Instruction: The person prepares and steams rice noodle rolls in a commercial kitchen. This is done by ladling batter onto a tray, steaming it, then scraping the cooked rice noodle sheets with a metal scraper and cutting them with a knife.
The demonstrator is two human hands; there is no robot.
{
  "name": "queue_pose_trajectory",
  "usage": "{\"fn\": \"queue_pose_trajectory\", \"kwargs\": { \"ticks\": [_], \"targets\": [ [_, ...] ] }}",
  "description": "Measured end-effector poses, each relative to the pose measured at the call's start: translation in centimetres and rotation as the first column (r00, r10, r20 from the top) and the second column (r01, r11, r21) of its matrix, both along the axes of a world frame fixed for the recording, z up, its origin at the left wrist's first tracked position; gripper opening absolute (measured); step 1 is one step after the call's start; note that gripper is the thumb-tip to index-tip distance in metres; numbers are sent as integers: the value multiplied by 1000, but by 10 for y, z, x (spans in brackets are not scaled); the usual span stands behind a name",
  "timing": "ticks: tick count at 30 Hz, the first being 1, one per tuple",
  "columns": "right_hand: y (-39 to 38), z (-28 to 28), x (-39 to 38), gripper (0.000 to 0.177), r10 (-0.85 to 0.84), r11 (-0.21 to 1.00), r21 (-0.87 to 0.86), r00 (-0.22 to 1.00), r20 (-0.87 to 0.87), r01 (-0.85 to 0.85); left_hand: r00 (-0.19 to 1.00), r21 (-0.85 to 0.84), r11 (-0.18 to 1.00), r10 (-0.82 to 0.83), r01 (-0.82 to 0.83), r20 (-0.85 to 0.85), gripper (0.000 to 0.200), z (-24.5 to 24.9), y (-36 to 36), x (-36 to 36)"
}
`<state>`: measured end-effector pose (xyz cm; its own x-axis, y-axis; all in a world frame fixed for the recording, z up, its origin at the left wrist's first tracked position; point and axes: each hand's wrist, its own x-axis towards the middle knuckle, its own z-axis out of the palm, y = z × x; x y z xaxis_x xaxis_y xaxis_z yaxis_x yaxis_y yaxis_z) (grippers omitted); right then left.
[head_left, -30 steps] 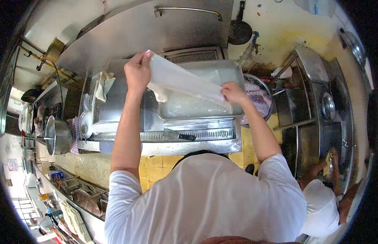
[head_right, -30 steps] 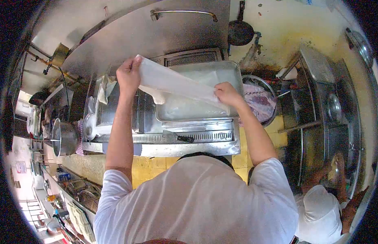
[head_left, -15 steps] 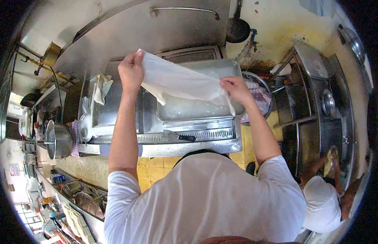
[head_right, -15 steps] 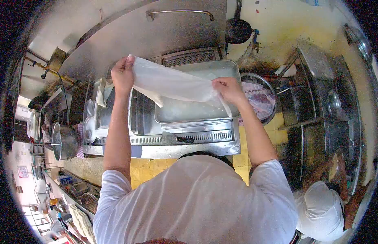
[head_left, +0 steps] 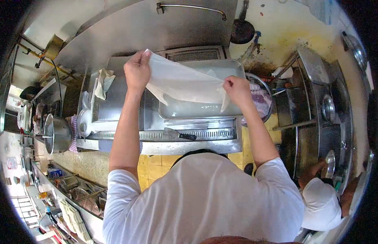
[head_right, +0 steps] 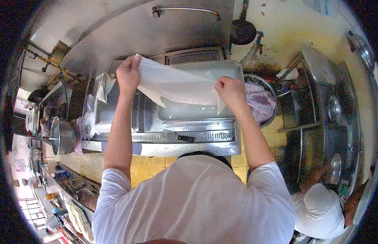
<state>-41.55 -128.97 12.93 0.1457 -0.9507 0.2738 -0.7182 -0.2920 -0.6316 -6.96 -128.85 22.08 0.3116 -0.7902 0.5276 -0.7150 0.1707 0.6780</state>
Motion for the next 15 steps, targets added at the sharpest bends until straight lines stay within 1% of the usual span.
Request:
{"fn": "queue_pose_trajectory", "kwargs": {
  "ticks": [1,2,3,4,6,7,8,9,10,11,12,14,15],
  "targets": [
    [-2,-5,-1,21,2,1000,0,1000,-1,-2,1000,-33,999,-16,17,17,28,-2,1,0],
    [-6,-16,-3,20,-28,1000,5,999,-42,28,1000,-33,999,-14,15,16,28,-3,1,0],
    [-10,-28,-7,19,-57,998,8,995,-82,58,1000,-44,999,1,-1,-4,28,-4,1,0],
    [-11,-36,-10,19,-54,998,8,995,-83,55,1000,-53,998,16,-17,-24,27,-6,2,1],
    [-13,-56,-17,19,-104,974,178,977,-186,138,1000,-23,999,27,-27,-10,27,-12,4,8],
    [-16,-78,-22,19,-99,974,181,977,-187,133,999,8,999,34,-34,4,26,-17,5,11],
    [-20,-108,-28,21,-38,975,200,958,-286,99,999,12,999,39,-39,4,26,-23,7,12],
    [-22,-134,-32,23,25,973,222,925,-379,65,1000,43,999,-20,20,16,25,-31,9,12],
    [-21,-153,-34,23,31,973,223,925,-379,59,996,71,994,-80,78,26,24,-38,10,12],
    [-19,-168,-36,24,94,953,297,874,-477,60,987,19,989,-145,144,71,23,-43,13,9],
    [-18,-174,-36,25,162,927,368,810,-563,70,988,17,990,-139,139,72,23,-38,18,4],
    [-29,-158,-18,28,198,924,381,810,-552,34,975,229,960,-193,163,113,21,-26,28,-11],
    [-35,-138,-3,30,231,919,395,808,-542,2,961,90,967,-248,239,121,19,-36,26,-14]
  ]
}}
